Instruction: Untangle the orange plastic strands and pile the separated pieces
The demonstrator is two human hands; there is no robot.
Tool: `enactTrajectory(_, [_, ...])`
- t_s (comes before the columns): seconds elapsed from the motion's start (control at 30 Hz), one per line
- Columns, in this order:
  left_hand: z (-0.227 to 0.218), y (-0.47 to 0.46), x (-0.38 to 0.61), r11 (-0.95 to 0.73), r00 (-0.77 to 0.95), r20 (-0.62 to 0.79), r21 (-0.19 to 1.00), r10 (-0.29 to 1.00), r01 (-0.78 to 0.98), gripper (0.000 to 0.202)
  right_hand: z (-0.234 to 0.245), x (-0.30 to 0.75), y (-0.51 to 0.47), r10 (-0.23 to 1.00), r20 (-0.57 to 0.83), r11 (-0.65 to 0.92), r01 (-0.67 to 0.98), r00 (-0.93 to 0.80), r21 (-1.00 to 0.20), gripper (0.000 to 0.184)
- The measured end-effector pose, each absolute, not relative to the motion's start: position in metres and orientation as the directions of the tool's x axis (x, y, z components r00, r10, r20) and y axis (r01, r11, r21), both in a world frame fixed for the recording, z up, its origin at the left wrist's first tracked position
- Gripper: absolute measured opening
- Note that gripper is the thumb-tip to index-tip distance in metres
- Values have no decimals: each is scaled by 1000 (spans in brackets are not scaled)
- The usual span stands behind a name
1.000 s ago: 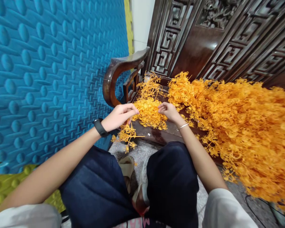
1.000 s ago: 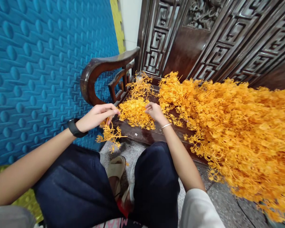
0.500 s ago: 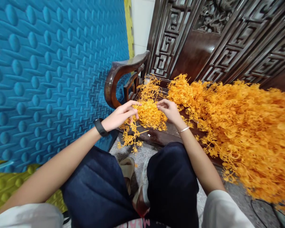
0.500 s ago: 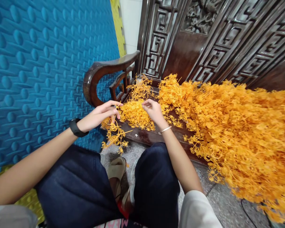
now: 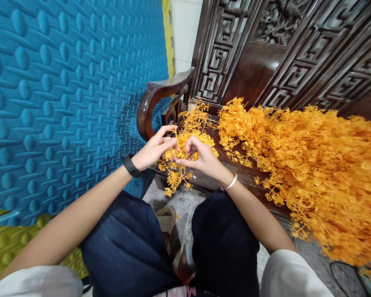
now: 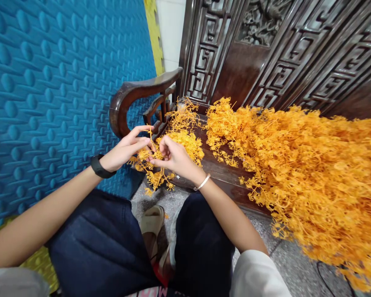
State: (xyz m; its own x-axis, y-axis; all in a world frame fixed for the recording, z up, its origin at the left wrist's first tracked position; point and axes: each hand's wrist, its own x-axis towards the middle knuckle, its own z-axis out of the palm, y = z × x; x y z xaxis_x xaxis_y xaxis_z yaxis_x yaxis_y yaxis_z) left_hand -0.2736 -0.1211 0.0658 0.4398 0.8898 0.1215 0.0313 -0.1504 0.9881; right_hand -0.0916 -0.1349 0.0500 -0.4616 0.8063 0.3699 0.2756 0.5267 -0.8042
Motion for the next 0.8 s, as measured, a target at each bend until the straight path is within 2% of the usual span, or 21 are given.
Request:
enactTrajectory(0.1, [66,-121,-274,-167,420,156,986,894,-12,40,53,-94,-137,816,441,560,322,-374,-763,39])
enactTrajectory(0.2, [69,-123,-275,-193,385,205,979,900,-71,40,58,-95,-140,840,447,535,326,-309,-780,40])
enactTrajectory(0.33, [75,-126,-277,-208,365,235,972,901,-110,43,59,-96,-138,901,318,361,106,-294,-926,34])
enactTrajectory(0.47, [76,-127,-278,-254,338,278,960,899,-114,44,57,-96,-134,874,134,130,-42,-468,-991,30])
enactTrajectory(0.67, [75,-127,-280,-378,235,380,924,895,-56,43,58,-94,-134,871,93,2,-186,-482,-982,22])
enactTrajectory(0.8, [76,-129,-279,-428,238,427,902,873,-50,43,58,-96,-134,901,76,-1,-176,-427,-984,19])
